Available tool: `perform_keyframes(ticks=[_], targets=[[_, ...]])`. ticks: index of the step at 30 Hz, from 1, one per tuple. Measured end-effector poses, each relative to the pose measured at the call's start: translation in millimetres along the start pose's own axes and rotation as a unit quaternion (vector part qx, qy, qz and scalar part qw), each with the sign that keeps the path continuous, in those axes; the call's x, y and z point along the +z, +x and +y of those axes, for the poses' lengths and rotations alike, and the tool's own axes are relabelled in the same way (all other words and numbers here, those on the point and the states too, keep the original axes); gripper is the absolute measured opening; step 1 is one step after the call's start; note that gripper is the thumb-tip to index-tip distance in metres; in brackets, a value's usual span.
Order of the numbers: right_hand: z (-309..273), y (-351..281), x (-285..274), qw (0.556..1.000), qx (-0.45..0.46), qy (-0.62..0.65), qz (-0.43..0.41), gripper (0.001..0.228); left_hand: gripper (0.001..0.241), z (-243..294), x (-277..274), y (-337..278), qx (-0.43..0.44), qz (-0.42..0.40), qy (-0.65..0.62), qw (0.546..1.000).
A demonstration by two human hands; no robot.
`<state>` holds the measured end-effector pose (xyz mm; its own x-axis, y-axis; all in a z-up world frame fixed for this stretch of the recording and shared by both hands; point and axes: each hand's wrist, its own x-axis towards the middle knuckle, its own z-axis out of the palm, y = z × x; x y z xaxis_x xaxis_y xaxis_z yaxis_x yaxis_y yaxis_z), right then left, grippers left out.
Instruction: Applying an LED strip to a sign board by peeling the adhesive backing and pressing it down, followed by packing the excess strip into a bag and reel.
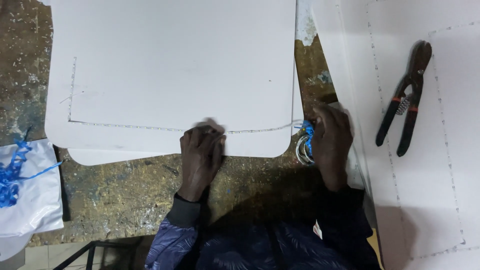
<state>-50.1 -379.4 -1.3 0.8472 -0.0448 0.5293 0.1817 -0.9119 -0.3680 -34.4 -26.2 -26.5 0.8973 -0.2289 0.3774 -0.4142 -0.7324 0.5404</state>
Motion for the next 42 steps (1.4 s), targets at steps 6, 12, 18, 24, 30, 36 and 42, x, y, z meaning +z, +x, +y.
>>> perform_keyframes(ticks=[6, 12, 18, 24, 30, 36, 42], targets=[[-82, 8, 13, 0.987, -0.068, 0.121, -0.087, 0.030, 0.020, -7, 2, -4, 0.024, 0.027, -0.034, 0.999], [-82, -3, 44, 0.987, -0.109, 0.102, -0.068, 0.008, 0.031, -8, 11, -7, 0.007, 0.034, -0.063, 0.997], [-86, 1, 30, 0.980, -0.109, 0.127, -0.105, 0.010, 0.025, -2, 19, -8, 0.016, 0.040, -0.036, 0.998], [-51, -3, 44, 0.968, -0.154, 0.133, -0.148, 0.021, 0.027, -7, 17, -7, 0.038, 0.037, -0.008, 0.999], [-51, 13, 25, 0.953, -0.204, 0.138, -0.178, 0.025, 0.032, -8, 17, -8, 0.038, 0.028, -0.016, 0.999], [-55, 10, 21, 0.954, -0.213, 0.119, -0.173, 0.022, 0.031, -7, 18, -7, 0.047, 0.042, -0.007, 0.998], [-65, 14, 17, 0.956, -0.234, 0.094, -0.150, 0.023, 0.034, -12, 22, -11, 0.057, 0.043, -0.002, 0.997]])
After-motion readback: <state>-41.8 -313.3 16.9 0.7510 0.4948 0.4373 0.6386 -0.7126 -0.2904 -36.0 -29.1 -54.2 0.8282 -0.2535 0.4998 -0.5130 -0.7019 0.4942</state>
